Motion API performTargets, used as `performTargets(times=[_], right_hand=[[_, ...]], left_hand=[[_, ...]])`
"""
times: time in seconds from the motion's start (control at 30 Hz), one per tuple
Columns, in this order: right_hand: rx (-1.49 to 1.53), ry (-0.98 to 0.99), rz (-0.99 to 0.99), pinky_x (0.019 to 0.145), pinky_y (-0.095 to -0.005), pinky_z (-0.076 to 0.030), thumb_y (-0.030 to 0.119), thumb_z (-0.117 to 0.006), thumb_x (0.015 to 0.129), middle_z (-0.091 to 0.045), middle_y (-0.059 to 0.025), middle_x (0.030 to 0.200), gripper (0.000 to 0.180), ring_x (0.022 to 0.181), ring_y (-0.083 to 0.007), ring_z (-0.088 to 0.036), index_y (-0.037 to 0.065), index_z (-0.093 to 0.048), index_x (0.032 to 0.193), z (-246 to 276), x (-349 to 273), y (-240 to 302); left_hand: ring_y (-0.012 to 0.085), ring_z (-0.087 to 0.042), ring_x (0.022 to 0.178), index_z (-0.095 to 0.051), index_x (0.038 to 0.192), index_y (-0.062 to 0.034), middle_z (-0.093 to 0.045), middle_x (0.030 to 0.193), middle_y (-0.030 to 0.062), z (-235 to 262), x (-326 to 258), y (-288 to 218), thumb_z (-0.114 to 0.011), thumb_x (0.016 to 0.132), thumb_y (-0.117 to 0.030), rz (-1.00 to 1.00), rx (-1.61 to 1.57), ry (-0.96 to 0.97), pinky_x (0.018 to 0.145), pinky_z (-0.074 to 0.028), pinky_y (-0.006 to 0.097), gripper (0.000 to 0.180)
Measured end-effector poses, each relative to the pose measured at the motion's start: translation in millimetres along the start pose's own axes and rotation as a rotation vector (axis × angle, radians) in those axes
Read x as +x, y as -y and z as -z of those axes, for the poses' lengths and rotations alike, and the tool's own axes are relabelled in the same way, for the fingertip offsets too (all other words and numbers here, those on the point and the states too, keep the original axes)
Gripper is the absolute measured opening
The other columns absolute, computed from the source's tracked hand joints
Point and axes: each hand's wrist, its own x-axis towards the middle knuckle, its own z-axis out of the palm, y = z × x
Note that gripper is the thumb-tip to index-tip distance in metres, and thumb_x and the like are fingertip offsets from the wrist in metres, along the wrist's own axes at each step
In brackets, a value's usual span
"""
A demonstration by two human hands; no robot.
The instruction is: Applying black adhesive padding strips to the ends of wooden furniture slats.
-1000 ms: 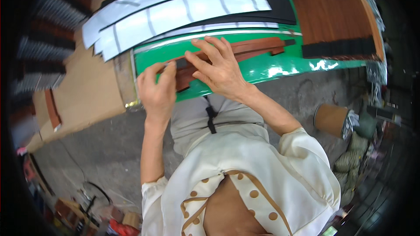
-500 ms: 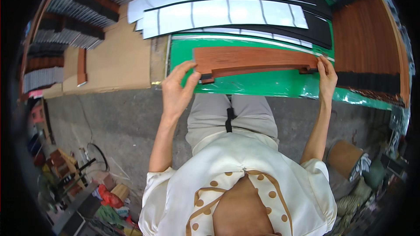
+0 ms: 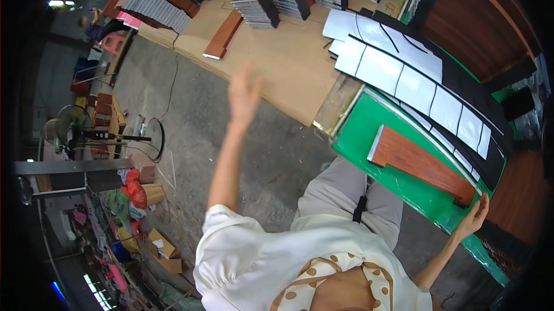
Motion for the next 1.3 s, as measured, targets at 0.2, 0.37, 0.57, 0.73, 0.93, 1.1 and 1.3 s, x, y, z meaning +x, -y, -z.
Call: performTargets(times=[0.2,0.37,0.57,0.73,0.93,1.1,1.3], right_hand=[[-0.146,0.162,0.188,0.094,-0.0285,-0.04,0.004,-0.046,0.094,-0.057,-0.0097,0.118,0.027,0.108,-0.017,-0.053,-0.002,-0.055,0.119,-47,3,54],[-0.116,0.213,0.275,0.089,-0.0298,-0.043,-0.007,-0.049,0.088,-0.062,-0.0115,0.103,0.016,0.099,-0.0199,-0.058,-0.005,-0.061,0.099,-66,-3,82],[-0.046,0.29,0.288,0.087,-0.0295,-0.044,-0.012,-0.047,0.083,-0.063,-0.0127,0.099,0.02,0.095,-0.0207,-0.059,-0.005,-0.062,0.093,-78,-7,103],[0.029,0.378,0.341,0.085,-0.0304,-0.045,-0.017,-0.045,0.075,-0.064,-0.013,0.094,0.025,0.092,-0.023,-0.06,-0.005,-0.063,0.09,-100,-17,129],[0.117,0.529,0.842,0.075,-0.0372,-0.051,0.0,-0.063,0.062,-0.066,-0.0108,0.09,0.021,0.088,-0.0273,-0.063,0.004,-0.066,0.083,-140,-42,199],[0.219,0.498,1.308,0.102,-0.0502,-0.035,0.015,-0.062,0.074,-0.058,-0.0036,0.118,0.033,0.111,-0.0217,-0.054,0.015,-0.062,0.107,-151,-81,240],[-0.342,0.505,1.086,0.097,-0.0442,-0.038,0.017,-0.063,0.076,-0.061,-0.001,0.108,0.026,0.105,-0.0188,-0.056,0.015,-0.064,0.102,-82,-50,186]], left_hand=[[0.0374,-0.049,0.114,-0.039,0.135,-0.0075,-0.047,0.127,0.0236,18,114,141,-0.066,0.073,-0.049,0.131,0.756,0.134,0.092,-0.041,0.044,0.08],[0.0375,-0.052,0.11,-0.045,0.132,-0.0065,-0.054,0.118,0.024,27,136,176,-0.066,0.071,-0.052,0.178,0.469,0.337,0.093,-0.041,0.042,0.078],[0.022,-0.047,0.114,-0.048,0.128,-0.0027,-0.049,0.127,0.0102,76,101,137,-0.059,0.081,-0.047,0.859,-0.686,0.067,0.095,-0.034,0.032,0.066],[0.0202,-0.042,0.119,-0.047,0.128,-0.0017,-0.046,0.129,0.0092,127,-41,143,-0.061,0.079,-0.047,0.887,-0.794,-0.129,0.096,-0.031,0.032,0.068],[0.0222,-0.047,0.113,-0.048,0.124,0.0063,-0.053,0.119,0.0111,155,-190,84,-0.067,0.07,-0.051,0.726,-0.863,-0.073,0.098,-0.031,0.036,0.081],[0.029,-0.05,0.114,-0.055,0.114,0.0126,-0.054,0.119,0.0204,124,-176,-12,-0.067,0.07,-0.051,0.561,-0.925,0.313,0.101,-0.031,0.04,0.078],[0.0287,-0.052,0.111,-0.061,0.109,0.0059,-0.056,0.117,0.0215,18,-99,-118,-0.068,0.072,-0.04,0.141,-1.029,0.935,0.098,-0.036,0.038,0.06]])
